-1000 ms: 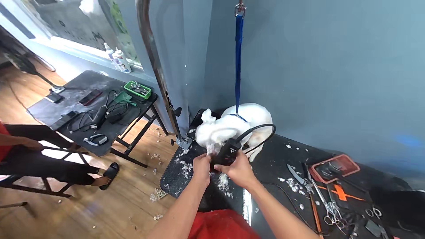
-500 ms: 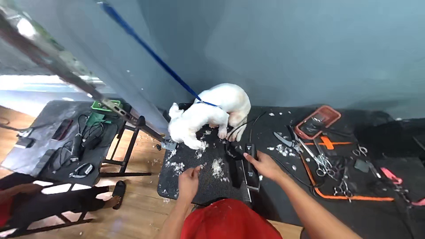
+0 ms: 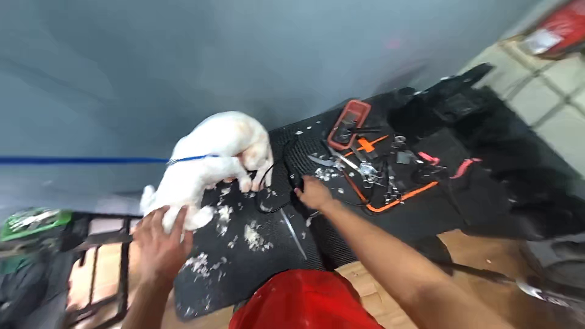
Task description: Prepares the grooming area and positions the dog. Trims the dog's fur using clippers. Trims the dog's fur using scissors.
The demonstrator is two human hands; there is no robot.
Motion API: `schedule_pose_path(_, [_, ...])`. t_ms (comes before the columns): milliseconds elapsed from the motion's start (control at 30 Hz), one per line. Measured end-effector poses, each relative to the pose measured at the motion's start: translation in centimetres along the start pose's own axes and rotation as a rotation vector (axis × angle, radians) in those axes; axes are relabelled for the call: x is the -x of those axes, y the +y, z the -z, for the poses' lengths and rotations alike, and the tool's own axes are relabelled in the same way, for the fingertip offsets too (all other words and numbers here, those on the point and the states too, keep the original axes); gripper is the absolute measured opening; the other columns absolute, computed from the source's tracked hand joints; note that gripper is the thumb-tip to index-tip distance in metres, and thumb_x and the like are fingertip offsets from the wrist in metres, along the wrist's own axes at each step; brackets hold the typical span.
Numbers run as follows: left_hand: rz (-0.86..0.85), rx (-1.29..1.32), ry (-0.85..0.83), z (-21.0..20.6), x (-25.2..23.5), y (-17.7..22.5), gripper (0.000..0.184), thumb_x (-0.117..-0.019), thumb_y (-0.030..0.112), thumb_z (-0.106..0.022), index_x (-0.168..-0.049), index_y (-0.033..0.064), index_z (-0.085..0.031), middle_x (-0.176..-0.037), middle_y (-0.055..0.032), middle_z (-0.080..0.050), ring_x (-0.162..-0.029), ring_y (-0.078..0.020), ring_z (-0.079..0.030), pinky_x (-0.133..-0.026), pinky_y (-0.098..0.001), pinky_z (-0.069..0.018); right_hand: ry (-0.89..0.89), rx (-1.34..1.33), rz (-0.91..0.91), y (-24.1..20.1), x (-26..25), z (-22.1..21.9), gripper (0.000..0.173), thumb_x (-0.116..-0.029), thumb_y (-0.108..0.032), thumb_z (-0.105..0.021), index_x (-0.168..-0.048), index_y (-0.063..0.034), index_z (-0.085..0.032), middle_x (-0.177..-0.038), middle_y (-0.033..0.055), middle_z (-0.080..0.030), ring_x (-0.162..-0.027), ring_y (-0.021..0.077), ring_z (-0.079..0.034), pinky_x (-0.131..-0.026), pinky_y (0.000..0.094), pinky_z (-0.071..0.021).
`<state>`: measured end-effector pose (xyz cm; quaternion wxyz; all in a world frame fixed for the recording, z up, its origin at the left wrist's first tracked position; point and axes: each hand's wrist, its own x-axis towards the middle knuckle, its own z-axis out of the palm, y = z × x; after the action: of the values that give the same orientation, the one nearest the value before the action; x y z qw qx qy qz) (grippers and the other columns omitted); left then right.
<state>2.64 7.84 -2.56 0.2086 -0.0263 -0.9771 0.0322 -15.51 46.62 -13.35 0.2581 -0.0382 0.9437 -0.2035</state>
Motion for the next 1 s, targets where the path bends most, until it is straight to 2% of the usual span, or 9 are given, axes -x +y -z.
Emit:
schedule_pose_path(100, [-0.006,0.051,0.054,-0.6,-0.1,0.6,0.051,-0.0865,0.038,-0.065,-0.131,0.0135,-0.067,-0.131,-0.0343,-0.057,-0.123,-0.0587,-0.05,-0.102,-0.0724,-0.036,0.197,-0.045,-0.023,2.4,3.1,-0.9,0.056,-0.0978,-0.045,-0.061,-0.141,-0.0099,-0.059,-0.14,0.0193,-0.058,-0.129,0.0393,-0.057,-0.1,0.0607,-0.0509])
schedule_pose_path(167, [0.009,0.032,0.085,-1.2,0.1,0.7,0.049,-0.0854,0.035,-0.067,-0.13,0.0136,-0.068,-0.127,-0.034,-0.058,-0.121,-0.0573,-0.052,-0.103,-0.0692,-0.0376,0.276,-0.058,-0.158,4.7,4.6,-0.1,0.049,-0.0998,-0.041,-0.057,-0.139,-0.0125,-0.06,-0.14,0.0152,-0.06,-0.13,0.0348,-0.057,-0.102,0.0564,-0.051])
schedule_pose_path(333, [0.027,-0.058,0.12,-2.3,-0.8,0.6,0.045,-0.0903,0.041,-0.065,-0.128,0.0185,-0.07,-0.116,-0.0241,-0.065,-0.114,-0.045,-0.058,-0.101,-0.0565,-0.0399,0.423,0.028,-0.386,12.3,3.5,4.5,0.051,-0.0925,-0.017,-0.067,-0.14,-0.0016,-0.057,-0.14,0.0237,-0.056,-0.129,0.0431,-0.055,-0.098,0.0591,-0.0532])
schedule_pose_path(467, [-0.021,-0.116,0.078,-2.2,-1.4,-0.2,0.044,-0.0911,0.044,-0.06,-0.126,0.02,-0.072,-0.112,-0.0215,-0.066,-0.108,-0.044,-0.06,-0.098,-0.0573,-0.0414,0.284,0.229,-0.3,15.3,0.9,5.9,0.049,-0.0868,-0.005,-0.071,-0.134,-0.0006,-0.062,-0.14,0.02,-0.056,-0.13,0.0404,-0.055,-0.098,0.0558,-0.0542])
schedule_pose_path(533, [-0.034,-0.107,0.023,-1.8,-1.1,-0.1,0.044,-0.0925,0.042,-0.06,-0.126,0.0164,-0.072,-0.113,-0.0224,-0.067,-0.107,-0.0461,-0.06,-0.097,-0.0606,-0.0415,0.189,0.295,-0.265,15.3,1.0,5.6,0.042,-0.0921,-0.002,-0.065,-0.134,0.0004,-0.062,-0.141,0.0203,-0.055,-0.13,0.0399,-0.055,-0.1,0.0549,-0.0535])
schedule_pose_path(633, [-0.04,-0.135,-0.043,-0.9,-1.9,0.2,0.042,-0.0949,0.039,-0.058,-0.127,0.0161,-0.073,-0.116,-0.0196,-0.07,-0.11,-0.0459,-0.063,-0.095,-0.0634,-0.0455,0.135,0.31,-0.277,13.8,1.7,6.6,0.033,-0.0941,-0.004,-0.063,-0.126,0.0026,-0.065,-0.136,0.0243,-0.059,-0.128,0.0435,-0.057,-0.099,0.0596,-0.0526])
schedule_pose_path(800, [-0.024,-0.029,0.063,-0.3,-1.5,-0.2,0.032,-0.0925,0.034,-0.058,-0.112,0.0184,-0.079,-0.11,-0.0108,-0.072,-0.109,-0.0383,-0.062,-0.097,-0.0584,-0.0446,0.037,0.422,-0.214,12.9,1.8,7.7,0.027,-0.0924,-0.009,-0.069,-0.117,0.0032,-0.068,-0.128,0.0242,-0.062,-0.117,0.0443,-0.062,-0.093,0.0592,-0.0546])
schedule_pose_path(900, [0.0,0.068,0.163,-0.5,-1.4,-1.1,0.029,-0.0938,0.032,-0.057,-0.1,0.0176,-0.081,-0.104,-0.0031,-0.075,-0.105,-0.0281,-0.065,-0.098,-0.0496,-0.0466,0.112,0.329,-0.191,14.4,2.2,8.0,0.028,-0.0883,-0.012,-0.075,-0.112,0.0006,-0.069,-0.123,0.0245,-0.064,-0.106,0.0462,-0.066,-0.083,0.0639,-0.0565])
schedule_pose_path(1000, [0.076,0.278,0.178,0.2,-1.7,-1.8,0.023,-0.0927,0.024,-0.061,-0.094,0.0104,-0.08,-0.099,-0.0035,-0.077,-0.104,-0.0242,-0.067,-0.097,-0.044,-0.0508,0.287,0.055,-0.148,17.0,3.7,7.5,0.03,-0.0907,-0.013,-0.073,-0.115,0.0019,-0.067,-0.109,0.0277,-0.068,-0.097,0.0502,-0.067,-0.078,0.0721,-0.0522])
